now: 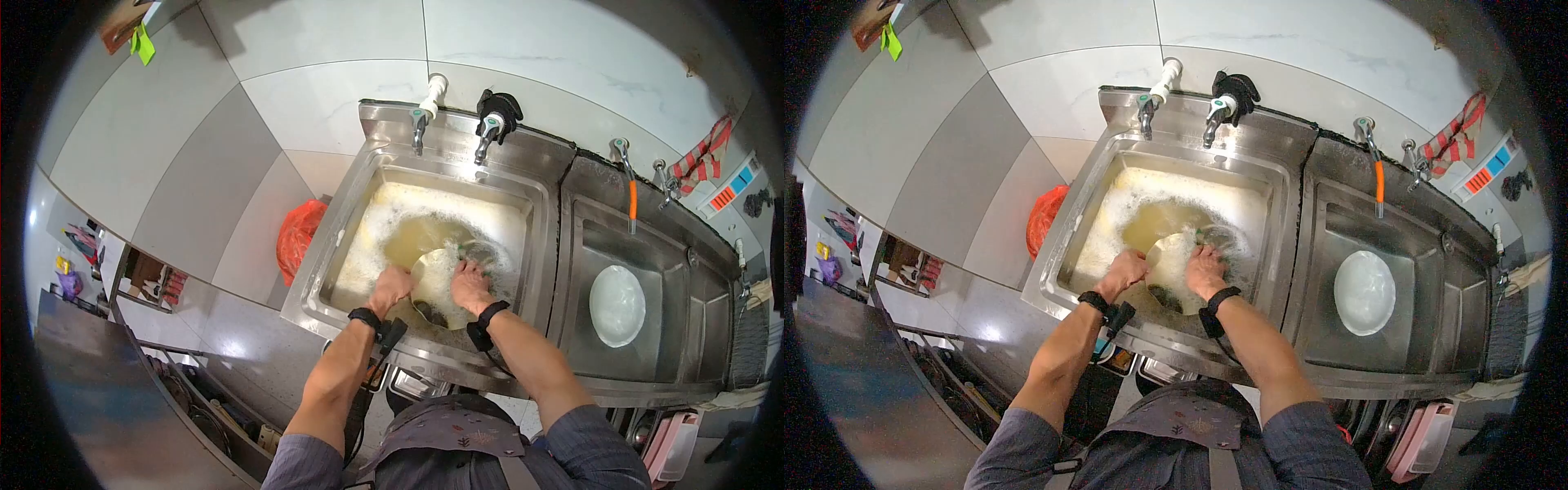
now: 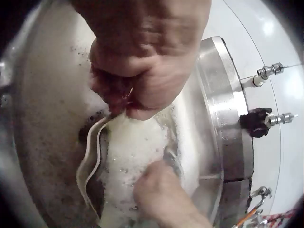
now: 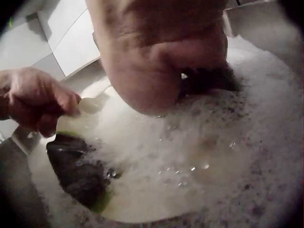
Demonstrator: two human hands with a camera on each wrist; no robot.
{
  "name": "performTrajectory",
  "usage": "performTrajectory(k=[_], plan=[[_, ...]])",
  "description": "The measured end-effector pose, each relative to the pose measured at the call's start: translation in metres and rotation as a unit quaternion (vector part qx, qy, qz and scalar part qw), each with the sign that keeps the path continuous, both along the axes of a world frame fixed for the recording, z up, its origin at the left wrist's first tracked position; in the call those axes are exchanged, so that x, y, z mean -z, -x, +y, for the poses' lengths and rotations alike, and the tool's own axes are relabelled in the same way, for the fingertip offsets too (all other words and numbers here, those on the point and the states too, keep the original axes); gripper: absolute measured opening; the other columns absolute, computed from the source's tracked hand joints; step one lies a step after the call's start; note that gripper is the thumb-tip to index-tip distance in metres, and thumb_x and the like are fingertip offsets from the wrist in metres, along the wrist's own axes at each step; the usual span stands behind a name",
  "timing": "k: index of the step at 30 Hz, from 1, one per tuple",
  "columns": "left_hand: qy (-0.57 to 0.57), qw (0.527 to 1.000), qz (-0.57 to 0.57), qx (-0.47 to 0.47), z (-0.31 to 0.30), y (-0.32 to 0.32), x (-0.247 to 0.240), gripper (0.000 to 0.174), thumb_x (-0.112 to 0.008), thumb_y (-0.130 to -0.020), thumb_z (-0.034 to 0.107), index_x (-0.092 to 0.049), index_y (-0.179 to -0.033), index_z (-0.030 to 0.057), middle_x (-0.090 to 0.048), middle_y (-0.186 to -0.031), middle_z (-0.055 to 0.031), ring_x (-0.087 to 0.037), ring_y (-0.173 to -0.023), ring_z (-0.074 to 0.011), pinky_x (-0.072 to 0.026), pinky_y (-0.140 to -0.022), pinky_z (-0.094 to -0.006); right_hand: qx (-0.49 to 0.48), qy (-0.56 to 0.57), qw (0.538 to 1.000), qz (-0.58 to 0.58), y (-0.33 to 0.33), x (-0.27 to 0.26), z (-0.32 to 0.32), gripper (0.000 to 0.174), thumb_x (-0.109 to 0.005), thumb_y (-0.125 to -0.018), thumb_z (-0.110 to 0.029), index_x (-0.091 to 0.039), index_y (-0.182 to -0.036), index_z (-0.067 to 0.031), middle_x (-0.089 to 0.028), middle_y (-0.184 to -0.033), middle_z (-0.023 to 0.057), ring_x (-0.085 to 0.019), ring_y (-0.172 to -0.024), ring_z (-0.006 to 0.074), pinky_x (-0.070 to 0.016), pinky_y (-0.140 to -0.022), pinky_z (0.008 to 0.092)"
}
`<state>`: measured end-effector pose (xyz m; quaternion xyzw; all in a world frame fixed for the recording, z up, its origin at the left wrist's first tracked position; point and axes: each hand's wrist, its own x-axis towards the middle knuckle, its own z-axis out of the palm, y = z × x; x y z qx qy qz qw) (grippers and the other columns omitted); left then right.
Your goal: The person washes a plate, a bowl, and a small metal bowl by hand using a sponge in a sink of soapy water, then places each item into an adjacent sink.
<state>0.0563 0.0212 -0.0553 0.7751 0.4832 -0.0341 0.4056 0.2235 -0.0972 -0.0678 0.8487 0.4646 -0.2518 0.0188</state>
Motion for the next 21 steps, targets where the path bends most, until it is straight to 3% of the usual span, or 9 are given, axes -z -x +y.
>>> performTrajectory(k=[1, 2, 3, 5, 9, 11, 16, 18, 21], plan=[[0.000, 1.000, 0.000, 0.000, 0.003, -0.001, 0.010, 0.022, -0.063, -0.079, 0.018, -0.070, -0.089, -0.0004, -0.070, -0.074, -0.0137, -0.072, -0.071, -0.0254, -0.0562, -0.065, -0.0370, -0.031, 0.015, 0.999, 0.019, 0.004, 0.012, -0.001, 0.059, -0.056, -0.091, -0.011, -0.034, -0.141, 0.0107, -0.025, -0.153, 0.0278, -0.035, -0.134, 0.0510, -0.0416, -0.102, 0.0650], [0.064, 0.997, -0.007, -0.030, 0.009, -0.005, 0.029, 0.024, -0.062, -0.083, 0.021, -0.071, -0.090, 0.0002, -0.070, -0.073, -0.0153, -0.071, -0.066, -0.0283, -0.0549, -0.059, -0.0384, -0.117, -0.040, 0.987, -0.102, 0.007, 0.055, -0.004, 0.057, -0.059, -0.083, -0.005, -0.043, -0.135, 0.0117, -0.050, -0.131, 0.0266, -0.052, -0.118, 0.0443, -0.0481, -0.096, 0.0518], [0.127, 0.990, -0.016, -0.060, 0.007, -0.009, 0.022, 0.027, -0.061, -0.087, 0.025, -0.072, -0.091, 0.0008, -0.071, -0.073, -0.0170, -0.071, -0.061, -0.0312, -0.0537, -0.053, -0.0399, -0.116, -0.041, 0.987, -0.104, 0.006, 0.049, -0.002, 0.057, -0.059, -0.083, -0.005, -0.043, -0.135, 0.0117, -0.050, -0.131, 0.0266, -0.052, -0.118, 0.0443, -0.0481, -0.096, 0.0518], [0.141, 0.985, -0.054, -0.081, -0.005, -0.010, 0.012, 0.023, -0.059, -0.088, 0.020, -0.072, -0.091, 0.0016, -0.069, -0.069, -0.0143, -0.066, -0.053, -0.0280, -0.0495, -0.046, -0.0378, -0.287, 0.022, 0.957, 0.017, 0.011, 0.041, 0.001, 0.049, -0.060, -0.077, -0.004, -0.053, -0.123, 0.0114, -0.058, -0.117, 0.0278, -0.055, -0.114, 0.0420, -0.0486, -0.094, 0.0479], [0.190, 0.967, -0.133, -0.107, -0.010, -0.009, 0.031, 0.021, -0.055, -0.087, 0.009, -0.070, -0.099, 0.0014, -0.065, -0.065, -0.0097, -0.059, -0.045, -0.0228, -0.0430, -0.039, -0.0352, -0.205, -0.091, 0.972, 0.071, 0.039, 0.008, -0.018, 0.035, -0.058, -0.075, 0.001, -0.058, -0.108, 0.0110, -0.061, -0.107, 0.0302, -0.057, -0.108, 0.0437, -0.0478, -0.094, 0.0466], [0.186, 0.965, -0.155, -0.099, -0.014, -0.006, 0.033, 0.024, -0.053, -0.085, 0.007, -0.069, -0.103, 0.0007, -0.065, -0.068, -0.0105, -0.059, -0.048, -0.0212, -0.0427, -0.040, -0.0345, -0.139, -0.274, 0.942, 0.134, 0.044, 0.023, -0.022, 0.030, -0.055, -0.076, 0.006, -0.055, -0.105, 0.0099, -0.057, -0.110, 0.0303, -0.055, -0.105, 0.0476, -0.0467, -0.094, 0.0494], [0.214, 0.969, -0.121, 0.018, -0.008, 0.001, 0.026, 0.036, -0.054, -0.081, 0.003, -0.063, -0.115, 0.0000, -0.063, -0.077, -0.0095, -0.058, -0.057, -0.0180, -0.0422, -0.045, -0.0326, -0.082, -0.375, 0.901, 0.202, 0.046, 0.008, -0.024, 0.028, -0.059, -0.078, 0.006, -0.051, -0.104, 0.0061, -0.051, -0.108, 0.0258, -0.052, -0.106, 0.0477, -0.0447, -0.089, 0.0512], [0.310, 0.941, -0.136, 0.004, -0.015, 0.002, 0.006, 0.045, -0.057, -0.077, -0.001, -0.058, -0.122, 0.0031, -0.055, -0.083, -0.0004, -0.052, -0.067, -0.0129, -0.0445, -0.053, -0.0290, -0.109, -0.428, 0.872, 0.209, 0.042, 0.011, -0.016, 0.025, -0.062, -0.080, 0.004, -0.050, -0.102, 0.0044, -0.051, -0.104, 0.0242, -0.052, -0.102, 0.0459, -0.0449, -0.083, 0.0499], [0.309, 0.943, -0.119, 0.037, -0.013, -0.003, 0.006, 0.050, -0.060, -0.075, 0.000, -0.055, -0.124, 0.0040, -0.054, -0.084, 0.0010, -0.050, -0.068, -0.0117, -0.0425, -0.054, -0.0278, -0.098, -0.404, 0.889, 0.191, 0.034, 0.003, -0.016, 0.023, -0.062, -0.080, 0.003, -0.051, -0.100, 0.0029, -0.051, -0.102, 0.0229, -0.053, -0.097, 0.0436, -0.0452, -0.080, 0.0482]])
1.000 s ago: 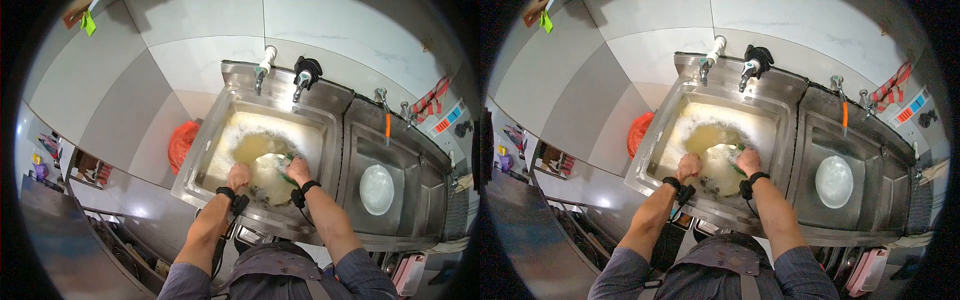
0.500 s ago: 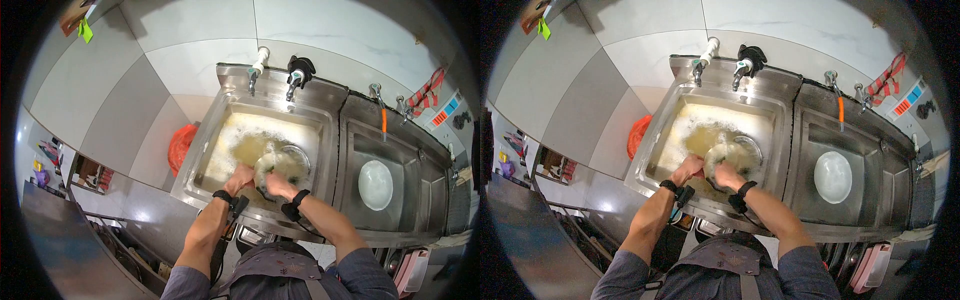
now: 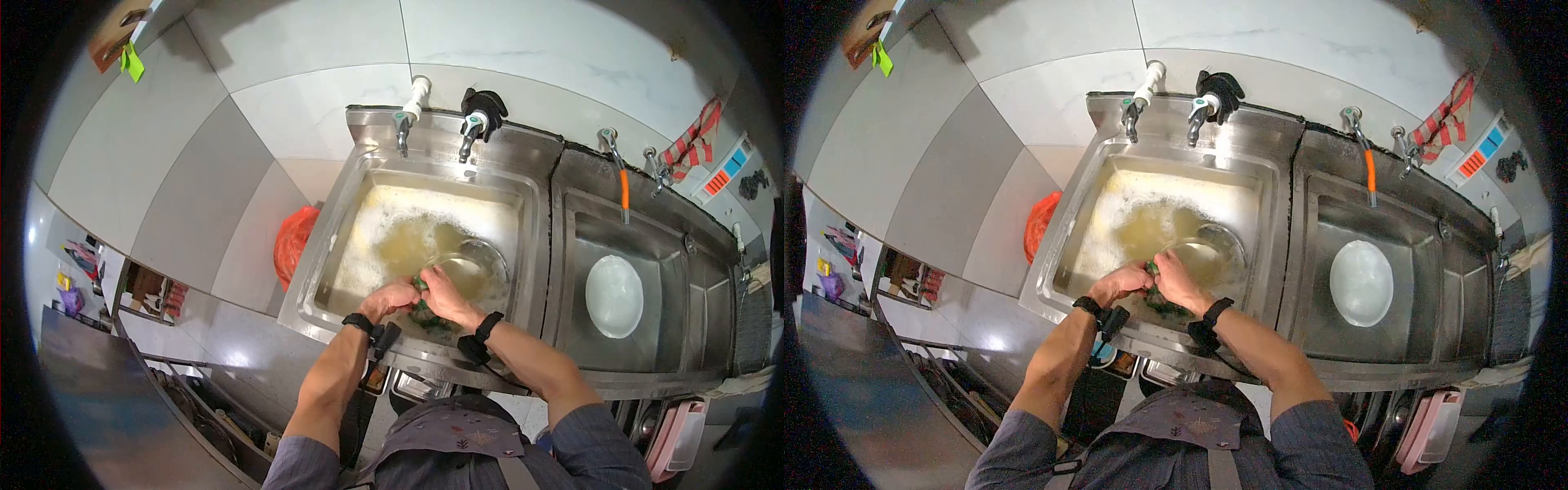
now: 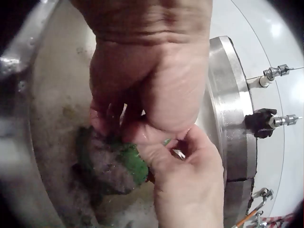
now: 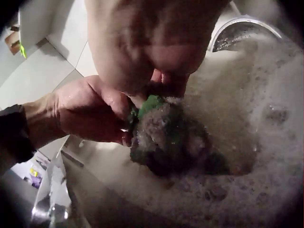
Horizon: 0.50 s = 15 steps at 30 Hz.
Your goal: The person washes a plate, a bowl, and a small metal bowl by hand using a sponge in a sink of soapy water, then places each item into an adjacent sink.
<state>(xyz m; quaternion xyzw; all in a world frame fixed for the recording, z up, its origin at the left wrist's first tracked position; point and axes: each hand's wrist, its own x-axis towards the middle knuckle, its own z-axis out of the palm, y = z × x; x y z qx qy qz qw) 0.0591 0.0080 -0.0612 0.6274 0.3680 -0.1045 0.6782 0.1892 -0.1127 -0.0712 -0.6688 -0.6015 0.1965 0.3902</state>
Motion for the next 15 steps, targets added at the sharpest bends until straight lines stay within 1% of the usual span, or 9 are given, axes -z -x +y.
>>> performTrajectory(k=[3, 4, 6, 7, 9, 10, 12, 13, 15], plan=[[-0.038, 0.997, -0.053, 0.028, -0.003, -0.002, -0.005, 0.053, -0.063, -0.074, 0.002, -0.053, -0.126, 0.0060, -0.053, -0.084, 0.0016, -0.049, -0.067, -0.0112, -0.0401, -0.054, -0.0265, 0.009, 0.030, 0.999, 0.025, -0.008, -0.010, 0.002, 0.024, -0.062, -0.079, 0.000, -0.052, -0.100, 0.0026, -0.053, -0.101, 0.0254, -0.051, -0.096, 0.0445, -0.0440, -0.081, 0.0500], [-0.038, 0.997, -0.054, 0.029, -0.003, -0.004, -0.005, 0.053, -0.063, -0.074, 0.002, -0.053, -0.126, 0.0060, -0.053, -0.084, 0.0016, -0.049, -0.067, -0.0112, -0.0401, -0.054, -0.0265, 0.009, 0.030, 0.999, 0.025, -0.010, -0.011, 0.004, 0.024, -0.062, -0.079, 0.000, -0.052, -0.100, 0.0026, -0.053, -0.101, 0.0254, -0.051, -0.096, 0.0445, -0.0440, -0.081, 0.0500], [0.004, 1.000, -0.008, -0.020, -0.003, -0.009, -0.003, 0.056, -0.068, -0.073, 0.004, -0.053, -0.127, 0.0063, -0.056, -0.092, -0.0003, -0.050, -0.073, -0.0104, -0.0401, -0.057, -0.0277, 0.044, 0.001, 0.998, 0.035, -0.012, -0.011, 0.006, 0.021, -0.063, -0.080, -0.002, -0.052, -0.097, 0.0025, -0.054, -0.097, 0.0242, -0.052, -0.093, 0.0434, -0.0447, -0.079, 0.0498], [0.005, 1.000, -0.009, -0.018, -0.008, -0.010, -0.019, 0.056, -0.068, -0.073, 0.004, -0.053, -0.127, 0.0063, -0.056, -0.092, -0.0003, -0.050, -0.073, -0.0104, -0.0401, -0.057, -0.0277, 0.046, 0.001, 0.998, 0.034, -0.015, -0.012, 0.006, 0.021, -0.063, -0.080, -0.002, -0.052, -0.097, 0.0025, -0.054, -0.097, 0.0242, -0.052, -0.093, 0.0434, -0.0447, -0.079, 0.0498], [-0.010, 0.997, -0.073, -0.019, -0.021, -0.011, -0.068, 0.068, -0.075, -0.071, 0.008, -0.049, -0.133, 0.0047, -0.060, -0.106, -0.0037, -0.055, -0.086, -0.0130, -0.0456, -0.071, -0.0282, 0.051, -0.014, 0.998, 0.035, -0.020, -0.016, 0.007, 0.022, -0.065, -0.081, -0.005, -0.053, -0.099, 0.0032, -0.055, -0.098, 0.0242, -0.054, -0.092, 0.0433, -0.0455, -0.078, 0.0497], [-0.009, 0.997, -0.072, -0.017, -0.020, -0.013, -0.060, 0.068, -0.075, -0.071, 0.008, -0.049, -0.133, 0.0047, -0.060, -0.106, -0.0037, -0.055, -0.086, -0.0130, -0.0456, -0.071, -0.0282, 0.053, -0.014, 0.998, 0.035, -0.023, -0.017, 0.009, 0.022, -0.065, -0.081, -0.005, -0.053, -0.099, 0.0032, -0.055, -0.098, 0.0242, -0.054, -0.092, 0.0433, -0.0455, -0.078, 0.0497], [0.044, 0.988, -0.134, -0.067, -0.017, -0.012, -0.040, 0.073, -0.076, -0.067, -0.005, -0.047, -0.134, -0.0024, -0.061, -0.120, -0.0128, -0.058, -0.111, -0.0245, -0.0465, -0.095, -0.0341, 0.075, 0.014, 0.996, 0.041, -0.031, -0.018, 0.013, 0.024, -0.066, -0.082, -0.006, -0.052, -0.099, 0.0029, -0.052, -0.102, 0.0222, -0.054, -0.093, 0.0400, -0.0451, -0.080, 0.0466], [0.043, 0.988, -0.134, -0.067, -0.016, -0.012, -0.036, 0.073, -0.076, -0.067, -0.005, -0.047, -0.134, -0.0024, -0.061, -0.120, -0.0128, -0.058, -0.111, -0.0245, -0.0465, -0.095, -0.0341, 0.071, 0.035, 0.996, 0.036, -0.036, -0.020, 0.013, 0.028, -0.067, -0.082, -0.006, -0.054, -0.105, 0.0038, -0.057, -0.104, 0.0250, -0.056, -0.099, 0.0430, -0.0467, -0.083, 0.0476], [0.092, 0.983, -0.154, -0.040, -0.014, -0.009, -0.029, 0.081, -0.073, -0.070, -0.009, -0.039, -0.144, -0.0024, -0.059, -0.125, -0.0132, -0.057, -0.113, -0.0254, -0.0471, -0.094, -0.0337, 0.064, 0.019, 0.997, 0.032, -0.042, -0.015, 0.017, 0.027, -0.066, -0.082, -0.006, -0.055, -0.104, 0.0036, -0.057, -0.105, 0.0251, -0.056, -0.101, 0.0433, -0.0467, -0.084, 0.0484]])
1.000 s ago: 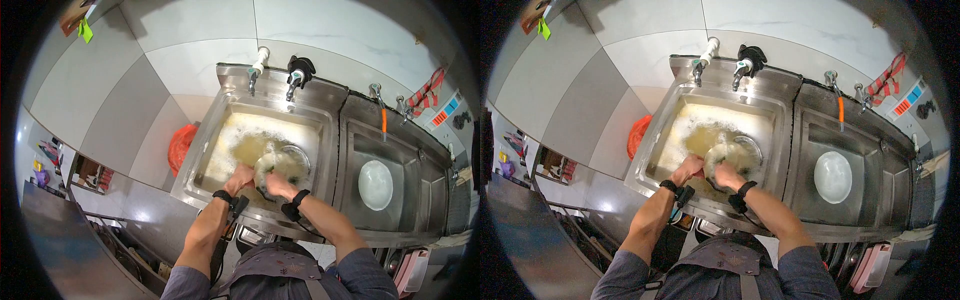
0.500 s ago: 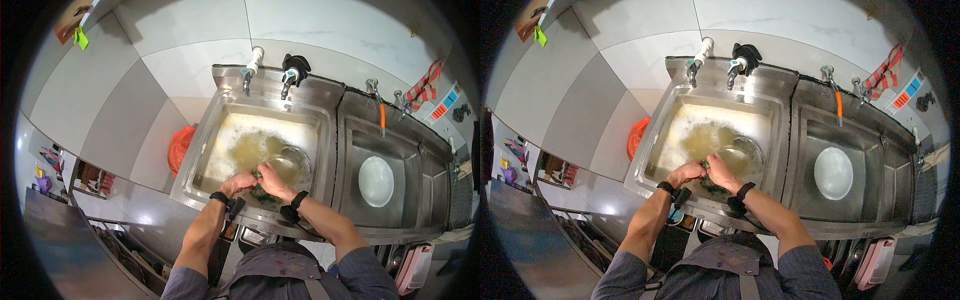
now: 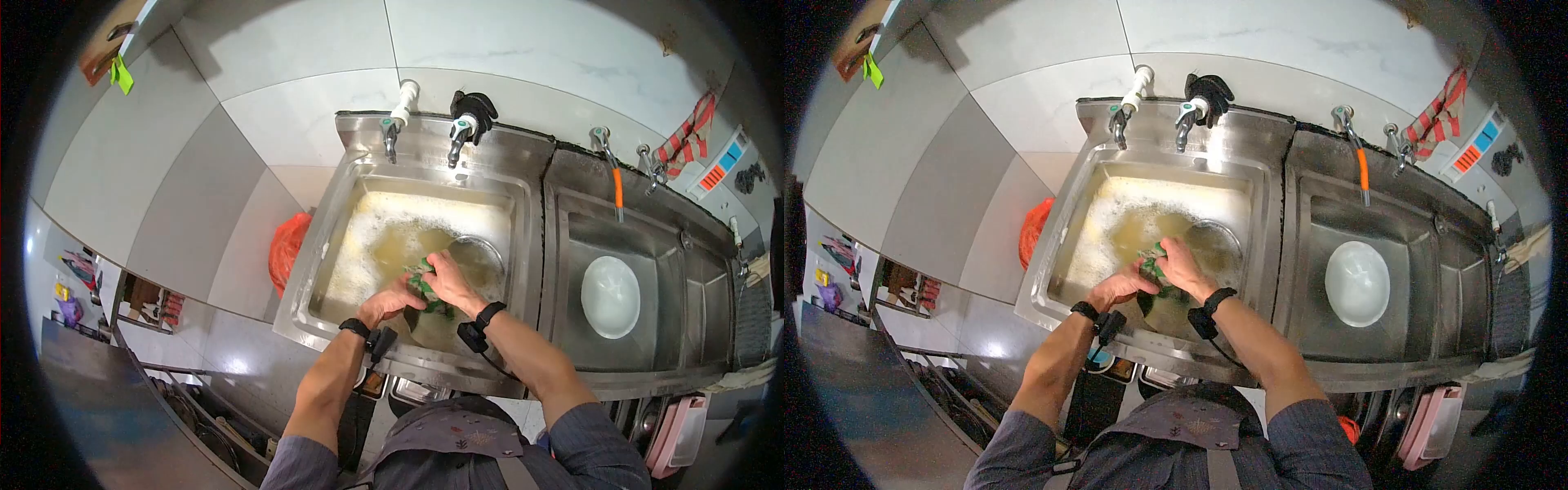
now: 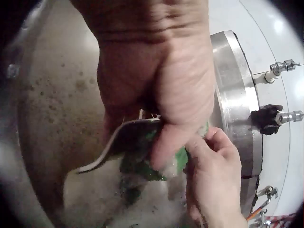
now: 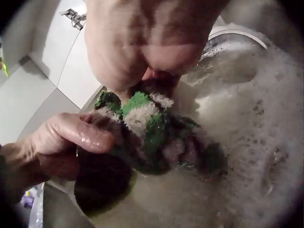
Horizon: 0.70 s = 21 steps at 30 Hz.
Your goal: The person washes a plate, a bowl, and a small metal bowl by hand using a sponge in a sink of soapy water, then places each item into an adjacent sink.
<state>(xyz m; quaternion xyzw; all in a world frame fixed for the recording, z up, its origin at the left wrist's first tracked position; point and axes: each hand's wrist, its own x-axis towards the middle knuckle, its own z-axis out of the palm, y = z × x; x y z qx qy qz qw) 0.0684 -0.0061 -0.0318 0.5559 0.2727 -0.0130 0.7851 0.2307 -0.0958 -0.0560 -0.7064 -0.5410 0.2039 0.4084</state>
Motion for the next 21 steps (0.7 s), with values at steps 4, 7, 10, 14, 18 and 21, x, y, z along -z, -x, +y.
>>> performTrajectory(k=[4, 7, 10, 14, 18, 21], plan=[[0.043, 0.999, -0.008, -0.019, 0.005, 0.009, 0.025, 0.097, -0.069, -0.071, -0.014, -0.026, -0.155, 0.0072, -0.060, -0.125, -0.0113, -0.060, -0.111, -0.0232, -0.0487, -0.094, -0.0337, 0.025, 0.011, 0.998, -0.048, -0.016, 0.012, 0.003, 0.027, -0.065, -0.082, -0.005, -0.055, -0.107, 0.0019, -0.056, -0.107, 0.0250, -0.056, -0.103, 0.0440, -0.0466, -0.087, 0.0515], [0.063, 0.997, -0.016, -0.046, 0.007, 0.013, 0.022, 0.088, -0.066, -0.072, -0.016, -0.037, -0.151, 0.0116, -0.061, -0.128, -0.0081, -0.059, -0.115, -0.0231, -0.0465, -0.098, -0.0347, 0.033, 0.064, 0.996, -0.060, -0.033, 0.013, 0.000, 0.030, -0.063, -0.084, -0.005, -0.053, -0.111, 0.0011, -0.055, -0.113, 0.0268, -0.055, -0.106, 0.0461, -0.0465, -0.089, 0.0535], [0.050, 0.993, -0.065, -0.080, 0.014, 0.012, 0.018, 0.085, -0.061, -0.074, -0.016, -0.037, -0.152, 0.0112, -0.060, -0.130, -0.0086, -0.059, -0.117, -0.0224, -0.0481, -0.097, -0.0340, 0.071, 0.192, 0.974, -0.098, -0.051, 0.023, 0.004, 0.037, -0.059, -0.088, -0.008, -0.051, -0.123, 0.0019, -0.052, -0.122, 0.0315, -0.054, -0.113, 0.0508, -0.0481, -0.094, 0.0538], [0.059, 0.993, -0.027, -0.102, 0.015, 0.011, 0.014, 0.075, -0.058, -0.081, -0.012, -0.039, -0.150, 0.0112, -0.058, -0.132, -0.0078, -0.057, -0.119, -0.0238, -0.0499, -0.095, -0.0360, 0.116, 0.268, 0.955, -0.050, -0.049, 0.025, 0.013, 0.042, -0.056, -0.090, -0.010, -0.047, -0.129, 0.0057, -0.050, -0.126, 0.0345, -0.056, -0.111, 0.0538, -0.0503, -0.095, 0.0545], [0.108, 0.985, -0.035, -0.129, 0.002, -0.006, -0.003, 0.057, -0.060, -0.095, 0.006, -0.041, -0.149, 0.0133, -0.057, -0.135, -0.0067, -0.057, -0.119, -0.0226, -0.0497, -0.098, -0.0363, 0.154, 0.118, 0.981, -0.024, -0.023, 0.032, 0.036, 0.038, -0.057, -0.089, -0.009, -0.047, -0.120, 0.0102, -0.052, -0.120, 0.0359, -0.060, -0.107, 0.0506, -0.0519, -0.089, 0.0521], [0.133, 0.973, -0.072, -0.174, 0.009, -0.009, 0.022, 0.050, -0.057, -0.101, 0.027, -0.044, -0.147, 0.0130, -0.058, -0.135, -0.0077, -0.057, -0.121, -0.0219, -0.0486, -0.101, -0.0372, 0.051, 0.050, 0.996, 0.051, 0.016, -0.020, 0.033, 0.030, -0.056, -0.087, -0.005, -0.048, -0.111, 0.0096, -0.056, -0.108, 0.0345, -0.061, -0.102, 0.0474, -0.0507, -0.083, 0.0512]])
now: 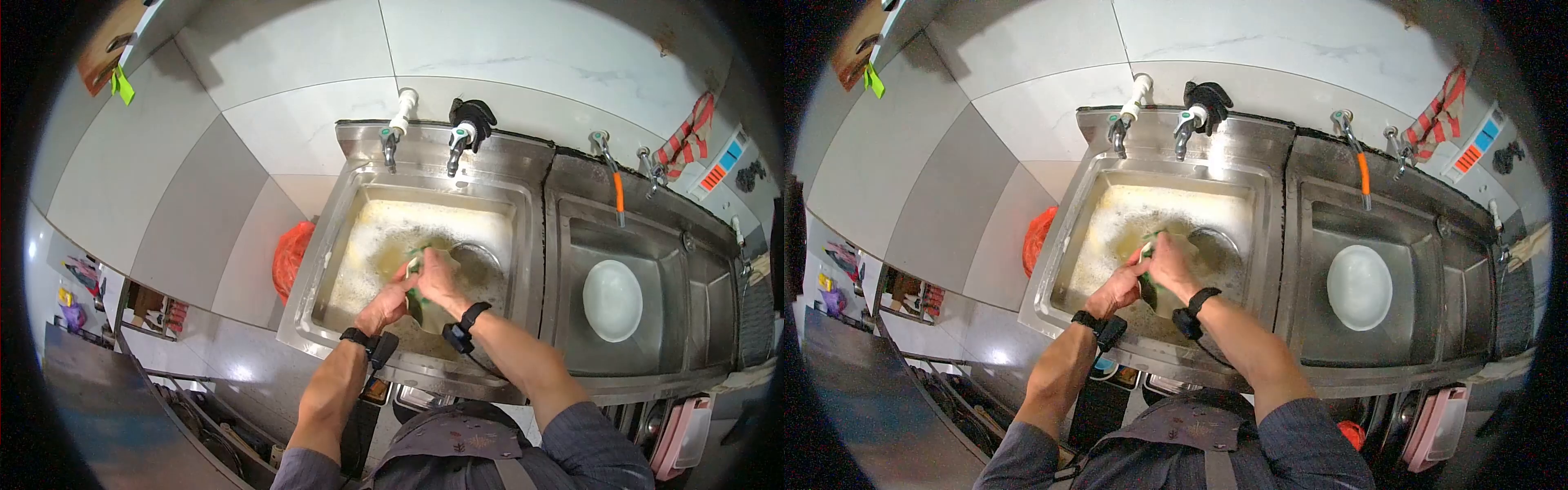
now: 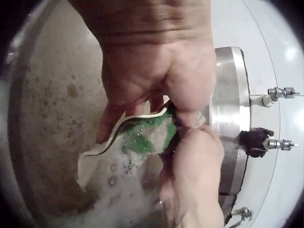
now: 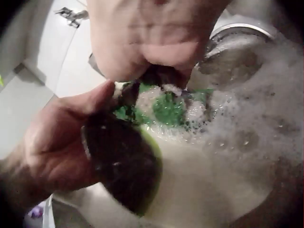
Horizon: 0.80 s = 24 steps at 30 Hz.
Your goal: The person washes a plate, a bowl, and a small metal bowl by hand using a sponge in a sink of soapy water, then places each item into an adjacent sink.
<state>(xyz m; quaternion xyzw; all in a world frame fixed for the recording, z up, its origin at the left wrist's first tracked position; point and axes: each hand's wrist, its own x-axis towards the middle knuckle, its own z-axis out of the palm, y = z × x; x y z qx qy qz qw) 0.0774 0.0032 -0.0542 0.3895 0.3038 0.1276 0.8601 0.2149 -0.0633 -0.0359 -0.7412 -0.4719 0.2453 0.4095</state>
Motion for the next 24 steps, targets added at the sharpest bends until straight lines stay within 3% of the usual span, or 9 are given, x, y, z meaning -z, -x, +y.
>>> performTrajectory(k=[2, 4, 5, 8, 12, 14, 16, 20, 24], plan=[[-0.015, 0.999, -0.011, -0.033, 0.007, -0.003, 0.003, 0.052, -0.055, -0.102, 0.040, -0.046, -0.145, 0.0123, -0.059, -0.135, -0.0089, -0.058, -0.122, -0.0215, -0.0475, -0.104, -0.0380, -0.059, 0.042, 0.997, 0.002, 0.016, -0.020, -0.007, 0.025, -0.055, -0.085, -0.003, -0.048, -0.107, 0.0086, -0.059, -0.099, 0.0323, -0.061, -0.096, 0.0469, -0.0487, -0.078, 0.0518], [0.138, 0.990, -0.017, -0.027, 0.021, 0.003, 0.000, 0.058, -0.053, -0.101, 0.050, -0.049, -0.143, 0.0105, -0.057, -0.138, -0.0083, -0.056, -0.120, -0.0239, -0.0481, -0.101, -0.0387, -0.097, -0.001, 0.995, -0.019, 0.032, -0.006, -0.016, 0.022, -0.054, -0.083, 0.001, -0.049, -0.104, 0.0077, -0.058, -0.097, 0.0306, -0.059, -0.090, 0.0486, -0.0468, -0.079, 0.0547], [0.094, 0.995, 0.013, -0.034, 0.024, 0.006, 0.005, 0.071, -0.051, -0.097, 0.062, -0.050, -0.141, 0.0071, -0.057, -0.138, -0.0100, -0.056, -0.120, -0.0259, -0.0474, -0.100, -0.0410, -0.136, -0.004, 0.990, -0.038, 0.038, -0.007, -0.022, 0.021, -0.054, -0.083, 0.002, -0.050, -0.103, 0.0075, -0.057, -0.097, 0.0301, -0.058, -0.091, 0.0484, -0.0465, -0.079, 0.0548], [0.081, 0.992, 0.062, -0.074, 0.010, 0.006, -0.019, 0.076, -0.052, -0.095, 0.065, -0.050, -0.141, 0.0051, -0.056, -0.139, -0.0112, -0.055, -0.121, -0.0268, -0.0476, -0.099, -0.0419, -0.177, -0.016, 0.981, -0.073, 0.039, 0.005, -0.022, 0.020, -0.054, -0.084, 0.003, -0.051, -0.103, 0.0069, -0.057, -0.099, 0.0290, -0.058, -0.093, 0.0480, -0.0465, -0.080, 0.0544], [0.071, 0.990, 0.098, -0.077, 0.010, 0.002, 0.013, 0.066, -0.047, -0.099, 0.060, -0.055, -0.136, 0.0068, -0.065, -0.126, -0.0087, -0.062, -0.111, -0.0218, -0.0508, -0.094, -0.0386, -0.101, -0.075, 0.981, -0.146, 0.020, 0.006, -0.009, 0.020, -0.055, -0.084, 0.003, -0.052, -0.104, 0.0057, -0.056, -0.100, 0.0277, -0.058, -0.095, 0.0472, -0.0475, -0.080, 0.0529], [0.045, 0.996, 0.030, -0.075, -0.004, 0.003, 0.007, 0.057, -0.055, -0.099, 0.052, -0.057, -0.134, 0.0066, -0.067, -0.120, -0.0083, -0.065, -0.102, -0.0194, -0.0538, -0.088, -0.0353, -0.098, -0.049, 0.979, -0.169, 0.001, -0.004, -0.008, 0.023, -0.057, -0.083, 0.004, -0.052, -0.105, 0.0046, -0.057, -0.102, 0.0262, -0.059, -0.096, 0.0451, -0.0481, -0.082, 0.0522], [-0.125, 0.976, 0.177, -0.005, -0.009, 0.009, 0.012, 0.054, -0.063, -0.097, 0.045, -0.057, -0.133, 0.0059, -0.067, -0.119, -0.0086, -0.065, -0.103, -0.0197, -0.0540, -0.088, -0.0344, -0.037, -0.029, 0.976, -0.213, -0.017, 0.012, 0.000, 0.023, -0.056, -0.085, 0.000, -0.052, -0.107, 0.0033, -0.056, -0.107, 0.0246, -0.059, -0.099, 0.0430, -0.0496, -0.085, 0.0505], [-0.022, 0.995, 0.034, -0.094, -0.023, 0.009, 0.016, 0.032, -0.063, -0.099, 0.018, -0.061, -0.129, 0.0067, -0.069, -0.114, -0.0063, -0.067, -0.099, -0.0187, -0.0557, -0.085, -0.0332, 0.001, 0.015, 0.971, -0.239, -0.047, 0.036, -0.013, 0.020, -0.054, -0.091, -0.007, -0.052, -0.108, 0.0027, -0.053, -0.115, 0.0240, -0.057, -0.105, 0.0423, -0.0500, -0.089, 0.0509], [-0.021, 0.989, 0.008, -0.146, -0.018, 0.003, 0.005, 0.032, -0.064, -0.099, 0.022, -0.060, -0.128, 0.0089, -0.070, -0.109, -0.0048, -0.068, -0.094, -0.0192, -0.0575, -0.081, -0.0346, -0.017, 0.182, 0.952, -0.247, -0.036, 0.030, -0.029, 0.040, -0.050, -0.095, -0.010, -0.046, -0.132, 0.0033, -0.048, -0.125, 0.0288, -0.051, -0.117, 0.0466, -0.0501, -0.092, 0.0545]])
